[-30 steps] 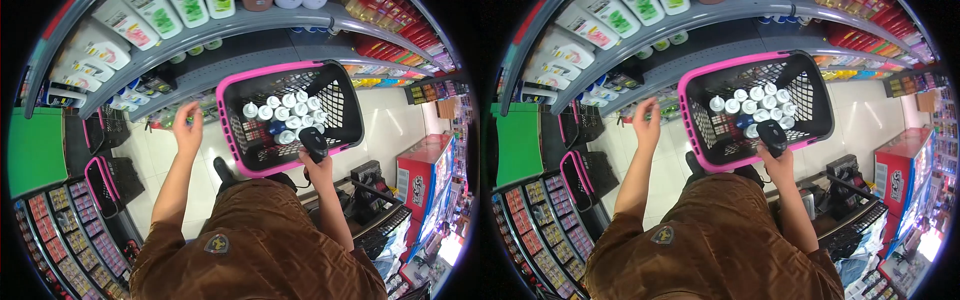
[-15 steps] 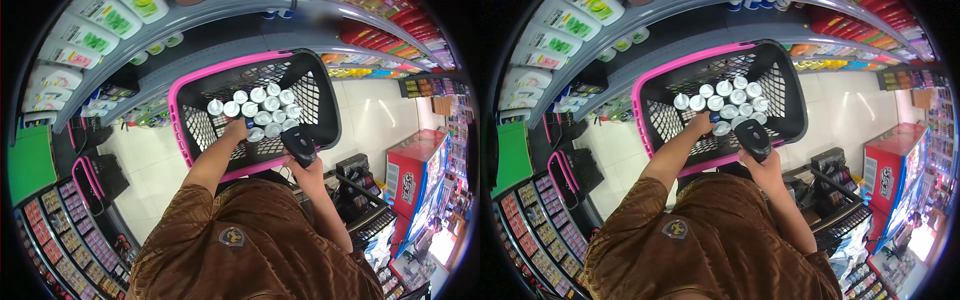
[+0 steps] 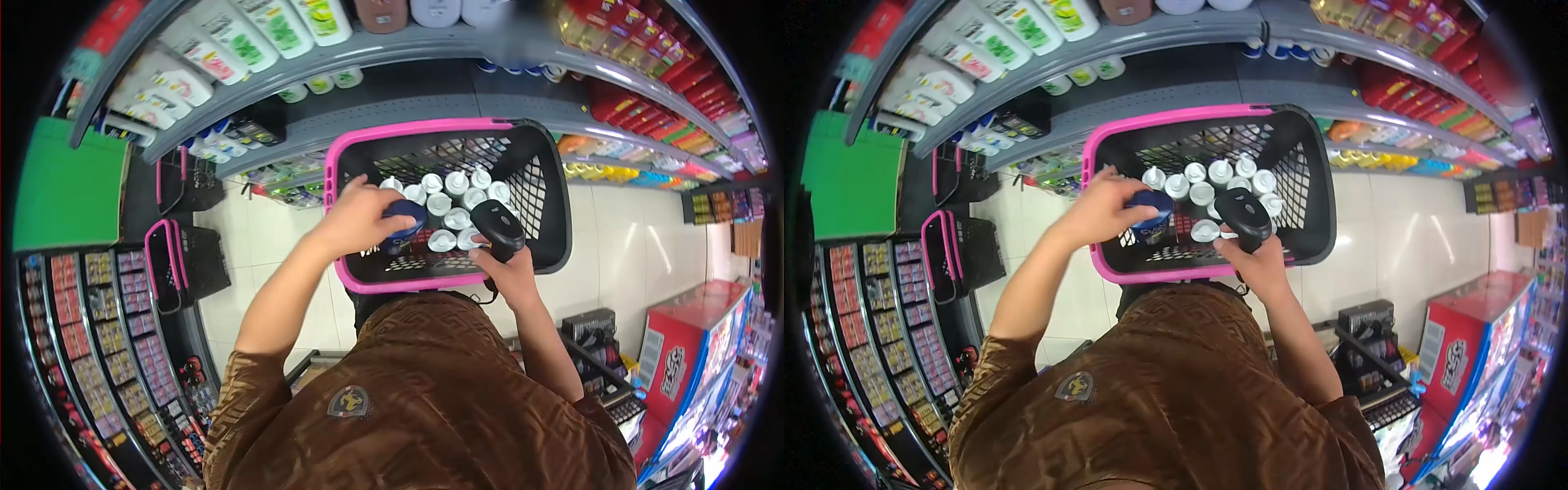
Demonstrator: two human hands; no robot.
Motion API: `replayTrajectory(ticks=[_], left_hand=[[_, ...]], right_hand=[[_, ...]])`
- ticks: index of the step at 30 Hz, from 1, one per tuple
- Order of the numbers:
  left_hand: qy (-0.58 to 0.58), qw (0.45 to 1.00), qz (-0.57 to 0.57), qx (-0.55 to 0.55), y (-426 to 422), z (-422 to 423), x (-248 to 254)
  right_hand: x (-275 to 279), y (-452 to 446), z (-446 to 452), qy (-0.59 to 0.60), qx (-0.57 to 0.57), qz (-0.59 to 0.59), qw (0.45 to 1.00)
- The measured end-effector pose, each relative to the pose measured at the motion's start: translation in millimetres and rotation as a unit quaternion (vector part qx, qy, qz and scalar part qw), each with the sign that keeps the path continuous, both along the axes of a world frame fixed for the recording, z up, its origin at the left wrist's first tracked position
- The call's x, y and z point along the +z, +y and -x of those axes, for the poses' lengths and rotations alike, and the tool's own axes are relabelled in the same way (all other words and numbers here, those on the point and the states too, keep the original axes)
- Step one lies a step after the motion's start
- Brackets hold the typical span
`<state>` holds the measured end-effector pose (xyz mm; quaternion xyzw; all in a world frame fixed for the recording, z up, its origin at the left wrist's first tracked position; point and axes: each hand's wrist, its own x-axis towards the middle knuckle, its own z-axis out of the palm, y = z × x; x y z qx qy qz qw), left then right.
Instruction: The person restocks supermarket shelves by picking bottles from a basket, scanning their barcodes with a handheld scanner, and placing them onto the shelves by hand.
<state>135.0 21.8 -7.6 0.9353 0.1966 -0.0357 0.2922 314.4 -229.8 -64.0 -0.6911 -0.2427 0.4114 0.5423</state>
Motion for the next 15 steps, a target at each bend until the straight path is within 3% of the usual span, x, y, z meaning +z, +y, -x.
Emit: replayTrajectory(ticks=[2,3,4,6,7,8,10,12,15], left_hand=[[-0.078,0.993,0.043,0.076,7,19,51],[-0.153,0.953,0.215,0.152,5,26,64],[-0.237,0.900,0.317,0.182,5,30,69],[-0.377,0.816,0.385,0.211,11,29,72],[-0.372,0.763,0.471,0.241,14,34,72],[-0.377,0.762,0.469,0.239,12,30,71],[-0.430,0.621,0.553,0.351,3,12,76],[-0.420,0.613,0.580,0.333,11,9,57],[-0.376,0.579,0.614,0.382,8,-3,46]], right_hand=[[17,18,2,0.095,0.019,-0.057,0.994],[21,24,-2,0.131,0.081,-0.059,0.986],[25,30,0,0.127,0.090,-0.065,0.986],[37,39,7,0.230,0.111,-0.183,0.949],[33,43,7,0.247,0.144,-0.210,0.935],[32,44,8,0.244,0.146,-0.211,0.935],[33,43,9,0.265,0.134,-0.214,0.930],[35,43,12,0.287,0.129,-0.194,0.929],[51,46,27,0.226,0.101,-0.150,0.957]])
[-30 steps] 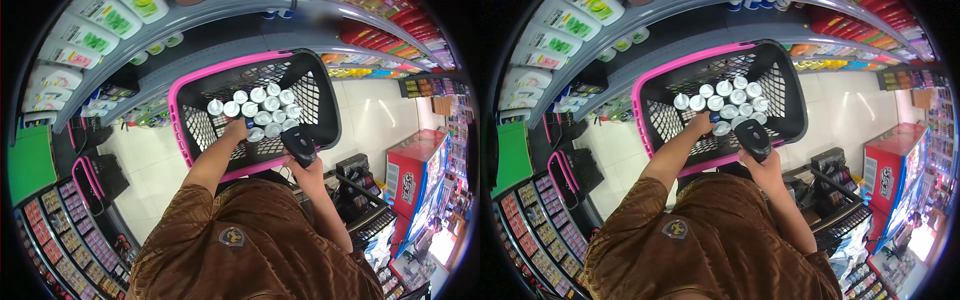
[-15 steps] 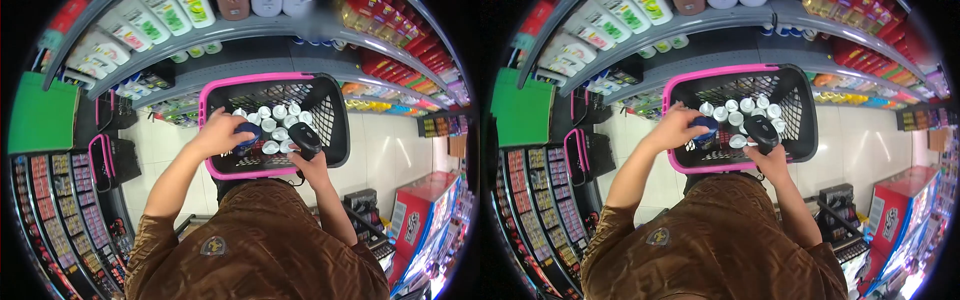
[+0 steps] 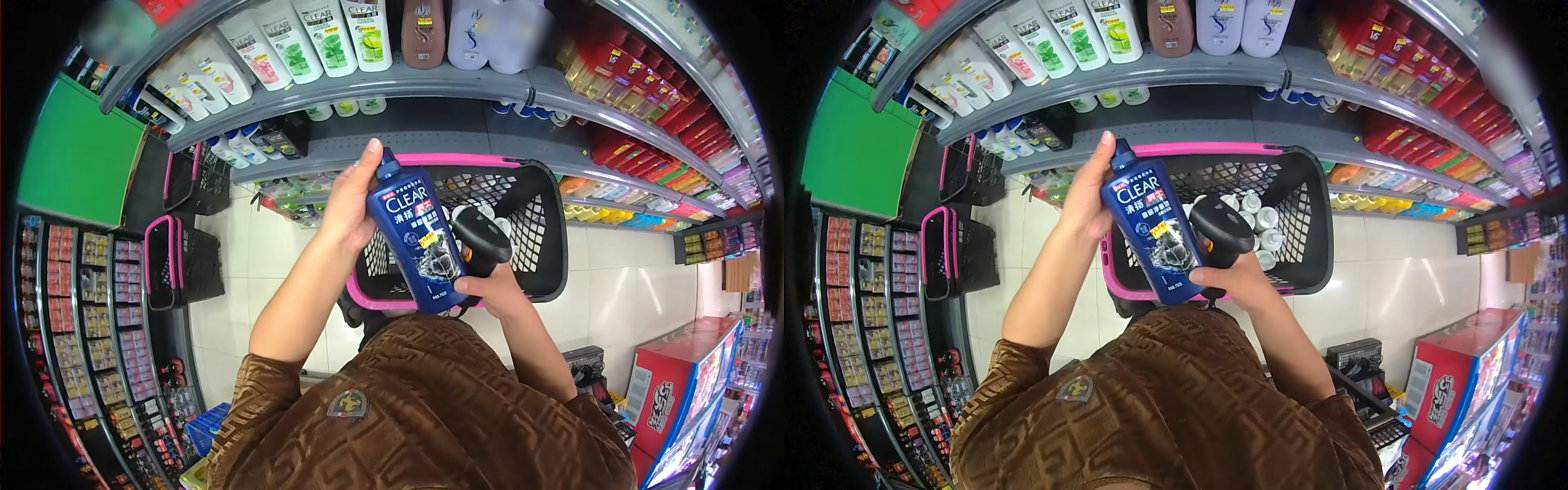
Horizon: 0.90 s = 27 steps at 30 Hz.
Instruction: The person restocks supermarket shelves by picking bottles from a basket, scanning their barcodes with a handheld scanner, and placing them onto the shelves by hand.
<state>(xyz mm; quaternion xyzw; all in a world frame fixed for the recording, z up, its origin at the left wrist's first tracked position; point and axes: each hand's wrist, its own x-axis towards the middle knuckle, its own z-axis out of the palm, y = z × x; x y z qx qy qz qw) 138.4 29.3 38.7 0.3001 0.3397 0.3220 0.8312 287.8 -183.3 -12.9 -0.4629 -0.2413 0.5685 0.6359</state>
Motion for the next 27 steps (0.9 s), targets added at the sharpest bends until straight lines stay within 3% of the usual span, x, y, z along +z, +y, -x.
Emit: replayTrajectory(ticks=[5,8,13,15,19,27], left_hand=[[-0.077,0.996,0.046,0.018,-48,-3,-8],[-0.076,0.996,0.017,-0.045,-85,2,-14],[-0.095,0.994,0.016,-0.059,-82,17,-2],[-0.048,0.989,-0.115,-0.081,-81,20,0],[-0.074,0.977,-0.175,-0.094,-77,24,-2],[-0.098,0.973,-0.171,-0.124,-70,31,-8]], right_hand=[[6,-3,9,0.016,-0.068,0.057,0.996],[10,1,15,-0.084,-0.120,0.033,0.989],[10,9,32,-0.118,-0.163,-0.030,0.979],[11,9,39,-0.135,-0.161,-0.040,0.977],[17,11,53,-0.166,-0.179,-0.042,0.969],[13,8,64,-0.152,-0.190,-0.029,0.969]])
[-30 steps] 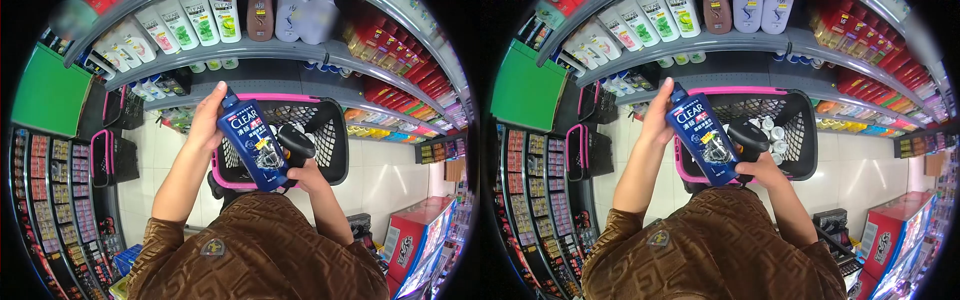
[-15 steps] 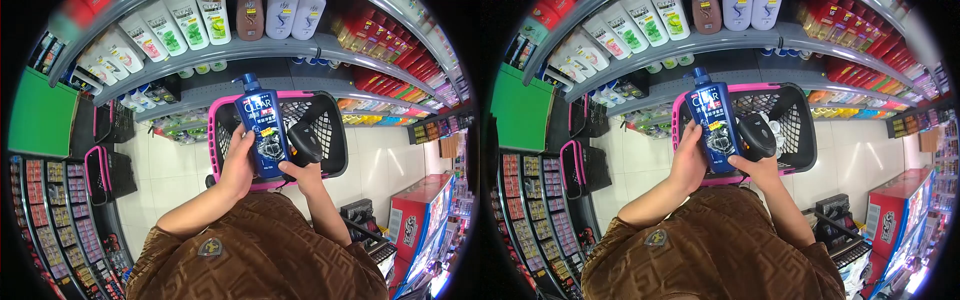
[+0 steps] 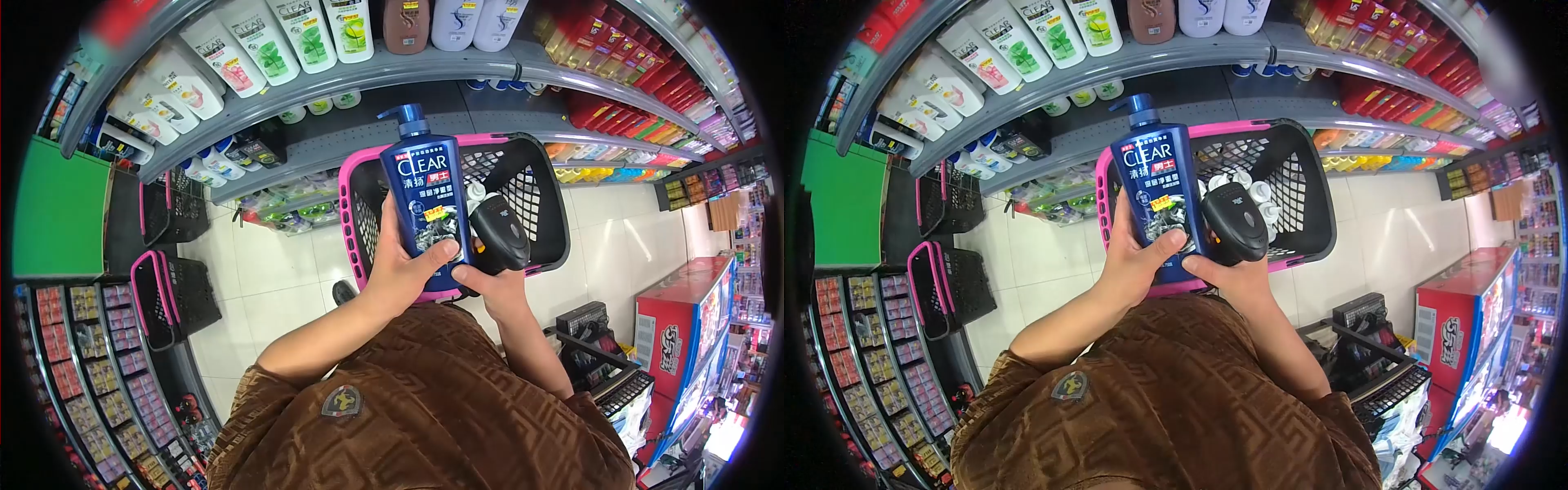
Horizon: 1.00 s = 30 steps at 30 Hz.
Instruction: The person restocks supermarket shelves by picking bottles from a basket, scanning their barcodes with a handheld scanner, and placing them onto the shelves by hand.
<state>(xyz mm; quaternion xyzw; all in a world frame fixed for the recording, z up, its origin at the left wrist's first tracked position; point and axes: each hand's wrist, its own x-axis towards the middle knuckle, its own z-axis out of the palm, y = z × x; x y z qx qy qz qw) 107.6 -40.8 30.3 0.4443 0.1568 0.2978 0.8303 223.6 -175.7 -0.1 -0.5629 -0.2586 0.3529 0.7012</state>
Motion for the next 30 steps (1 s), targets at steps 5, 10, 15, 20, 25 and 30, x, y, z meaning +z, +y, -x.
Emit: replayTrajectory(ticks=[5,10,15,20,25,30], left_hand=[[0.041,0.999,0.011,0.015,3,5,-3],[-0.018,0.967,0.245,-0.063,18,18,-24],[-0.226,0.877,0.378,-0.192,28,12,-35],[-0.280,0.858,0.364,-0.230,20,1,-40],[-0.248,0.885,0.340,-0.199,14,-7,-43],[-0.196,0.911,0.324,-0.163,9,-8,-44]], right_hand=[[20,4,8,-0.051,0.003,0.025,0.998],[35,-13,-5,-0.120,0.078,0.027,0.989],[53,-33,-31,-0.180,0.183,-0.023,0.966],[49,-47,-49,-0.171,0.219,0.016,0.960],[81,-63,-56,-0.355,0.180,0.028,0.917],[93,-70,-66,-0.427,0.212,0.033,0.878]])
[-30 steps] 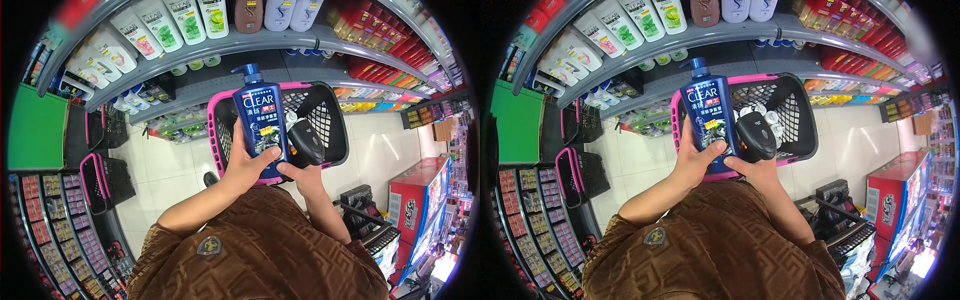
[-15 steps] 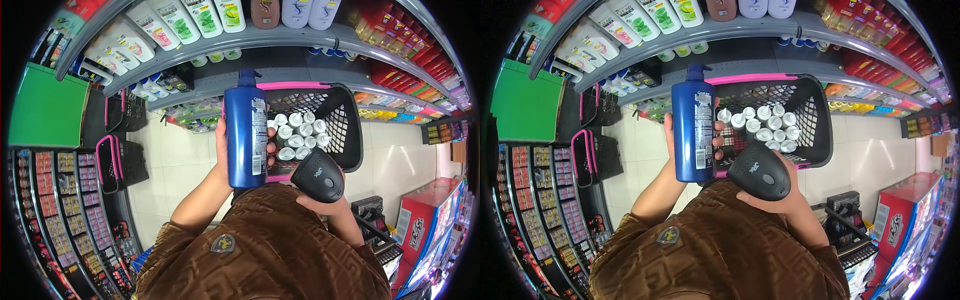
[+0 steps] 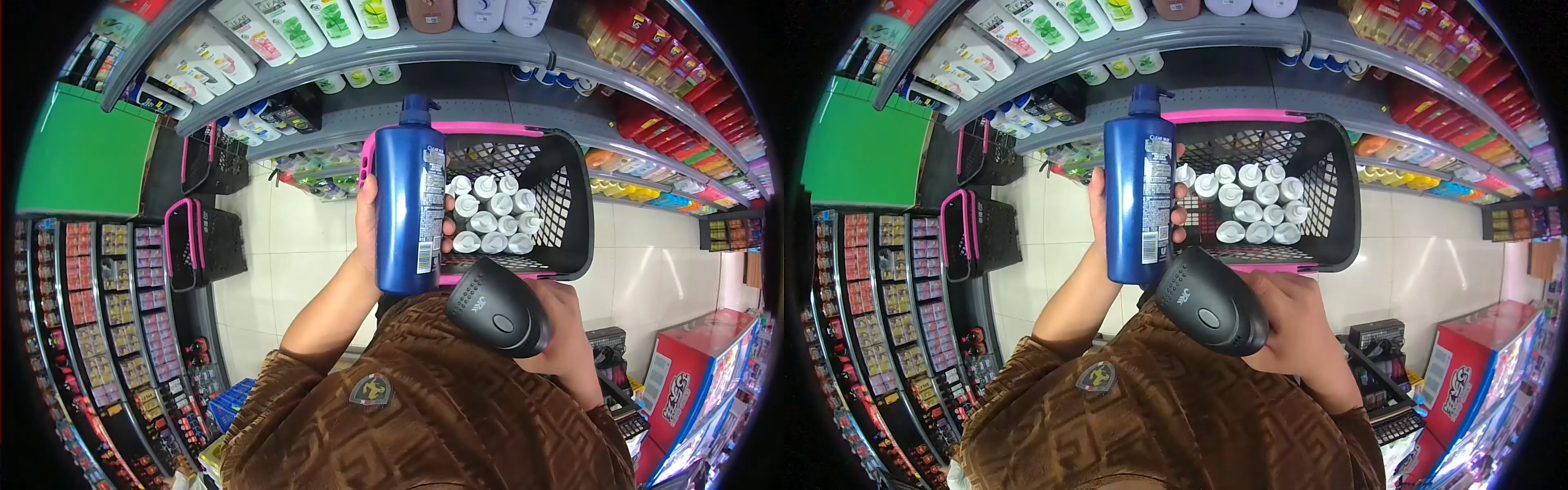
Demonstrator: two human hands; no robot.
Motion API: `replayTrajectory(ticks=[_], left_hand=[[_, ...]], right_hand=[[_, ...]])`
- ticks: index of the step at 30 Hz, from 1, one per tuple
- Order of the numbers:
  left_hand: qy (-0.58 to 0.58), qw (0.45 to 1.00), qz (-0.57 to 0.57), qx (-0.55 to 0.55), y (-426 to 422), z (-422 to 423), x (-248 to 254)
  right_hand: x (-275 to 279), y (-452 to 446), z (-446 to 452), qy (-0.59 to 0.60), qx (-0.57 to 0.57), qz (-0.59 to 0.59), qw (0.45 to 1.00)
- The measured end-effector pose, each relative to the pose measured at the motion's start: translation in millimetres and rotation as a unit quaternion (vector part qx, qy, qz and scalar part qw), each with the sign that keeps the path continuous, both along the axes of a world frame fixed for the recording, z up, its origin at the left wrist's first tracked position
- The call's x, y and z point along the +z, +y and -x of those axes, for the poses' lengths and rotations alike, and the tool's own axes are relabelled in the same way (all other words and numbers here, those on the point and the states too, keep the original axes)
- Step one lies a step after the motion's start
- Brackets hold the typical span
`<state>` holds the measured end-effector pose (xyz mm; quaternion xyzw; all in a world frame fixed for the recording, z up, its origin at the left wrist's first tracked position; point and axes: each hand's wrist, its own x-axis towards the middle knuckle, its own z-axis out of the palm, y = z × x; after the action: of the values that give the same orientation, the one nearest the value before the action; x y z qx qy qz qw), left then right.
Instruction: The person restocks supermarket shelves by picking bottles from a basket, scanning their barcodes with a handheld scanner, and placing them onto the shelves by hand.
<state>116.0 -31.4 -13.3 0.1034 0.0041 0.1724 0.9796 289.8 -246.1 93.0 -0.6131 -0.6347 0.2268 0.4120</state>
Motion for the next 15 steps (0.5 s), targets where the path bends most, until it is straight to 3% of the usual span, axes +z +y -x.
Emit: replayTrajectory(ticks=[2,4,5,7,10,15], left_hand=[[-0.005,1.000,-0.003,-0.008,-2,-2,1],[0.011,1.000,-0.014,-0.008,-2,-2,-2],[0.027,0.999,-0.024,-0.009,-3,-1,-3],[0.042,0.999,-0.032,-0.001,-8,-4,3],[0.063,0.997,-0.032,-0.005,-13,-6,4],[0.040,0.998,-0.017,-0.039,-4,0,-5]], right_hand=[[0,-5,1,-0.011,-0.009,0.014,1.000],[0,-11,2,0.088,-0.036,0.157,0.983],[-1,-10,2,0.088,-0.035,0.156,0.983],[-9,-3,2,-0.009,-0.048,0.015,0.999],[-17,-2,4,-0.051,-0.057,0.018,0.997],[-24,6,9,-0.001,-0.047,0.007,0.999]])
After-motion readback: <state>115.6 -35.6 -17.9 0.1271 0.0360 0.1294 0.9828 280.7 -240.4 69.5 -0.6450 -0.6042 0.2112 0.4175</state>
